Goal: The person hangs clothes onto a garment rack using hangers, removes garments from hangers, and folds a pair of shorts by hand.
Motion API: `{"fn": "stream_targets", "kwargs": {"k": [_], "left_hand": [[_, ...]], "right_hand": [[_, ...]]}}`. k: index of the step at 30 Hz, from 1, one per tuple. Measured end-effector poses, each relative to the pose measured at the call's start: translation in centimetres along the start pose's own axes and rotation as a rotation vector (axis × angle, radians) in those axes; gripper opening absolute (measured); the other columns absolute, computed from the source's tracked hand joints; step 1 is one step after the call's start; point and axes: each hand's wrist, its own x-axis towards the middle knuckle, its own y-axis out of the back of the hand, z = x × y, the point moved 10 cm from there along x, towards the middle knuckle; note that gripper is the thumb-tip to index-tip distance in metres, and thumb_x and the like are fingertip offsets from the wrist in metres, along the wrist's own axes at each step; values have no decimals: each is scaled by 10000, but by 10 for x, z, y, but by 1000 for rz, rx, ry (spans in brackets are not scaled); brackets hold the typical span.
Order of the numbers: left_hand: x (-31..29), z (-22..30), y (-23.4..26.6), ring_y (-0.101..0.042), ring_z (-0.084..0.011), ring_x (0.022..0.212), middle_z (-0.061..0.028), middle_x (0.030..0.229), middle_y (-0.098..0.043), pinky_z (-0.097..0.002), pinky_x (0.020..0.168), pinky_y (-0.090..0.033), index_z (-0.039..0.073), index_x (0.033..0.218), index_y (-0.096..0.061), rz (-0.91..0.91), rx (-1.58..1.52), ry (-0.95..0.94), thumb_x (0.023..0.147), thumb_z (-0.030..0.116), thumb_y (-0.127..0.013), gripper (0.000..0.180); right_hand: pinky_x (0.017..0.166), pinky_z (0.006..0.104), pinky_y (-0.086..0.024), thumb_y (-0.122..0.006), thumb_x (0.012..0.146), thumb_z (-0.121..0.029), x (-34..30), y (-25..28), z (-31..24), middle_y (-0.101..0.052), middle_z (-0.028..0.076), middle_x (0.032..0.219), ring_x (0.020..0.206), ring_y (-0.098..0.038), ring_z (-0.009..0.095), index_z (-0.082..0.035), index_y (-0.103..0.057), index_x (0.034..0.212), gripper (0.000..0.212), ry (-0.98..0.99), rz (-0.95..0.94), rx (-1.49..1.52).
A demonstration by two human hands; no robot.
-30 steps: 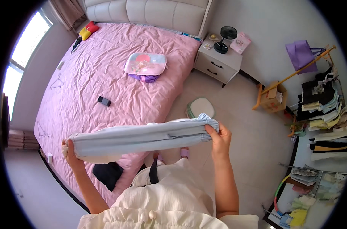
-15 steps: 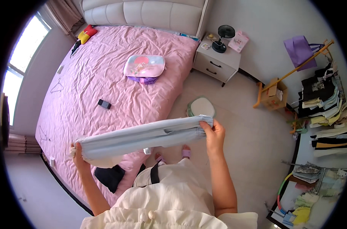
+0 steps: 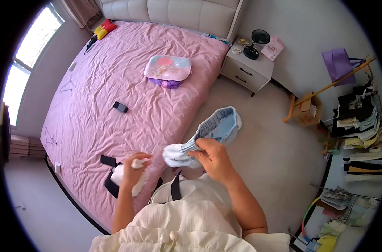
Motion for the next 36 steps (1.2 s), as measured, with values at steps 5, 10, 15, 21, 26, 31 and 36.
{"fn": "stream_targets", "kwargs": {"k": [5, 10, 15, 21, 26, 31, 36], "left_hand": [[16, 76, -61, -614, -231, 799, -107, 866, -635, -300, 724, -468, 35, 903, -656, -232, -100, -293, 692, -32, -677, 223], [28, 68, -92, -605, -179, 732, -80, 777, -645, -282, 708, -458, 21, 837, -644, -339, -198, -104, 721, 4, -676, 122], [31, 83, -113, -523, -96, 677, -11, 732, -588, -239, 643, -428, 29, 764, -566, -449, -150, -245, 716, 52, -695, 139], [35, 92, -116, -503, -110, 645, -33, 697, -553, -249, 611, -414, 29, 786, -508, -308, -35, -190, 703, 25, -678, 189], [21, 139, -110, -575, -238, 674, -66, 747, -562, -304, 570, -449, 60, 786, -544, -165, 26, -531, 628, -7, -661, 208], [8, 162, -116, -586, -222, 700, -34, 807, -562, -329, 551, -460, 116, 808, -601, -97, 365, -722, 543, -5, -651, 296], [25, 132, -114, -591, -264, 722, -75, 801, -588, -335, 598, -470, 91, 825, -577, -57, 173, -434, 612, -24, -637, 249]], "right_hand": [[606, 354, -375, -651, 737, -111, -2, -3, -24, -523, 130, 676, 642, -470, 302, 0, -533, 770, 166, 106, -4, -115], [614, 335, -371, -651, 738, -108, -7, 8, -23, -529, 120, 678, 639, -468, 296, 0, -541, 773, 159, 105, 19, -131], [582, 294, -358, -631, 771, -86, -17, 31, -8, -514, 94, 656, 586, -435, 192, -2, -535, 764, 128, 30, 188, 16], [504, 226, -333, -594, 814, -65, -33, 55, 12, -473, 56, 607, 564, -381, 67, 3, -543, 811, 85, -85, 314, 34], [550, 197, -358, -582, 823, -61, -41, 76, 9, -538, 12, 679, 607, -424, 47, 4, -570, 857, 74, -31, 541, 261], [585, 178, -367, -592, 818, -70, -45, 83, 34, -566, -20, 756, 643, -460, 46, 4, -591, 882, 98, -84, 592, 588], [543, 199, -361, -601, 816, -84, -51, 89, 30, -554, -9, 682, 600, -436, 37, 1, -583, 873, 104, 10, 620, 316]]}}
